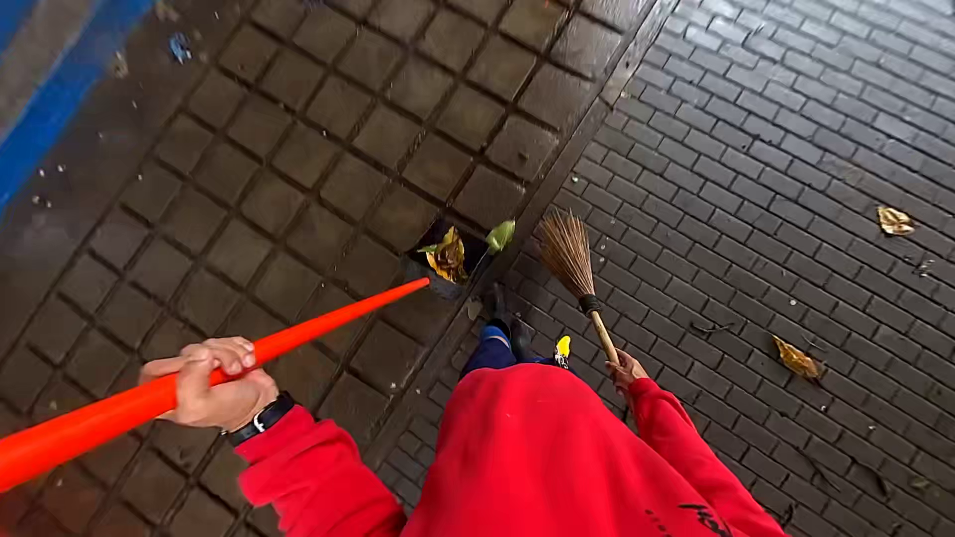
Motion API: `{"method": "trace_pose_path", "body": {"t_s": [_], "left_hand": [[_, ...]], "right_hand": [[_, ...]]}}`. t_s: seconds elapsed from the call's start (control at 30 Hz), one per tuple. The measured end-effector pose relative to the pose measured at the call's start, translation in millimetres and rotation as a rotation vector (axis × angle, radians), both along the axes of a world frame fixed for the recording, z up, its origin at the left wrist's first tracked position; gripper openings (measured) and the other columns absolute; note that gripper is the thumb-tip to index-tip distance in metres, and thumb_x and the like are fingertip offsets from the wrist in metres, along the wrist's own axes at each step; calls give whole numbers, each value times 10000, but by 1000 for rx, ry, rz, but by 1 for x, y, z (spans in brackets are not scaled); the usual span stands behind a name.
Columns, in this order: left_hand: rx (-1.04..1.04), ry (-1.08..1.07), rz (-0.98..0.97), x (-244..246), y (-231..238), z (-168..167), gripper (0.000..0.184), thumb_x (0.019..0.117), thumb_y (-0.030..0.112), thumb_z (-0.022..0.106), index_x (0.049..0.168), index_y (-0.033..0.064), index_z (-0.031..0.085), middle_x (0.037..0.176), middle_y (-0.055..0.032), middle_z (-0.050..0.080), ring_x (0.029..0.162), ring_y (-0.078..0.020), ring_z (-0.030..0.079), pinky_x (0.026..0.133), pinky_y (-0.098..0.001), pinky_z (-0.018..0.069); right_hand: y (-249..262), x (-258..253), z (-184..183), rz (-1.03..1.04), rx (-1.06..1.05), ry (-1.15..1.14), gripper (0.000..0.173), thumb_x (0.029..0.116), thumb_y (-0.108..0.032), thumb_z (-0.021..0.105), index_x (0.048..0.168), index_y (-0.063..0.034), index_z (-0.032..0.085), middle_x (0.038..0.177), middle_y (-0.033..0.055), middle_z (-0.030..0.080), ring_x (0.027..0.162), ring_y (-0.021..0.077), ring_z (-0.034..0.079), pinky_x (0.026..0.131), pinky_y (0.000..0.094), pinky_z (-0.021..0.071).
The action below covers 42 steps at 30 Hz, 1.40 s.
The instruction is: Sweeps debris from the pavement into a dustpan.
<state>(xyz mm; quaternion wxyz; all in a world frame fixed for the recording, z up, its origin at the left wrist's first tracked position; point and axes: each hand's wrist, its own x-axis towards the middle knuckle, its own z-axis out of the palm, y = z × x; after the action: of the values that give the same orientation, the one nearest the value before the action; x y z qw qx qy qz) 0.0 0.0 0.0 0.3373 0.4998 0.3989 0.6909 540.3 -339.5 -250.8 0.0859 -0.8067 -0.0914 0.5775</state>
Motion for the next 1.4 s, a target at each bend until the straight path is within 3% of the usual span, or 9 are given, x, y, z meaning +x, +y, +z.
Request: {"method": "trace_pose_path", "body": {"t_s": [0.17,0.33,0.47,0.67,0.87,1.0,1.17,1.3,1.4], "left_hand": [[-9,41,-9,-53,-99,27,150,907,140,591,764,170,555,528,26,530,477,-137,559,537,-312,537],[-16,8,23,-113,-192,26,103,894,148,634,796,152,604,549,12,559,501,-147,581,568,-330,552],[-61,6,-29,-146,-240,11,104,899,153,668,809,189,629,584,32,601,529,-118,605,583,-294,558],[-177,26,-88,-158,-291,-51,103,869,157,765,848,243,712,683,63,691,569,-58,633,553,-233,555],[-211,-28,-199,-214,-313,-61,159,876,79,702,885,225,641,697,90,638,541,-41,571,521,-206,514],[-202,-63,-297,-236,-301,-69,196,832,11,689,833,197,626,648,82,604,511,-48,546,504,-212,498],[-182,-50,-474,-234,-269,-56,167,820,67,726,835,185,609,657,93,634,526,-33,571,514,-223,508],[-196,16,-606,-213,-251,-42,125,795,105,734,802,109,609,611,49,583,477,-40,516,471,-209,460],[-209,61,-748,-183,-228,-46,139,800,98,732,806,104,593,638,67,594,507,-23,531,490,-202,467]], "right_hand": [[-24,-3,10,210,-17,-93,620,1027,-170,623,1591,-121,373,1132,290,666,820,403,678,742,582,563],[-18,15,41,285,18,-149,669,1052,-202,590,1641,-184,274,1186,276,653,822,393,661,723,581,545],[10,3,49,570,-44,-284,728,986,-106,640,1633,-142,307,1391,323,580,1226,503,601,1018,665,462],[-35,-140,-1,732,-153,-233,702,953,-77,687,1585,-95,383,1472,295,527,1369,470,510,1110,634,418],[-147,-294,61,1022,-244,17,794,982,-86,650,1651,-261,260,1321,301,614,1061,469,662,876,647,529],[-225,-284,127,827,-257,86,788,1014,-151,659,1640,-398,249,1086,218,657,677,281,588,626,479,512],[-324,-290,183,493,-161,-78,772,1001,-89,667,1642,-302,293,1097,242,667,695,290,587,639,495,511],[-357,-296,123,194,-97,-179,811,988,-31,625,1653,-261,221,1035,220,643,652,237,541,576,443,471],[-360,-333,49,-93,85,-143,679,982,-40,608,1593,-146,331,978,226,632,687,247,565,604,458,502]]}}
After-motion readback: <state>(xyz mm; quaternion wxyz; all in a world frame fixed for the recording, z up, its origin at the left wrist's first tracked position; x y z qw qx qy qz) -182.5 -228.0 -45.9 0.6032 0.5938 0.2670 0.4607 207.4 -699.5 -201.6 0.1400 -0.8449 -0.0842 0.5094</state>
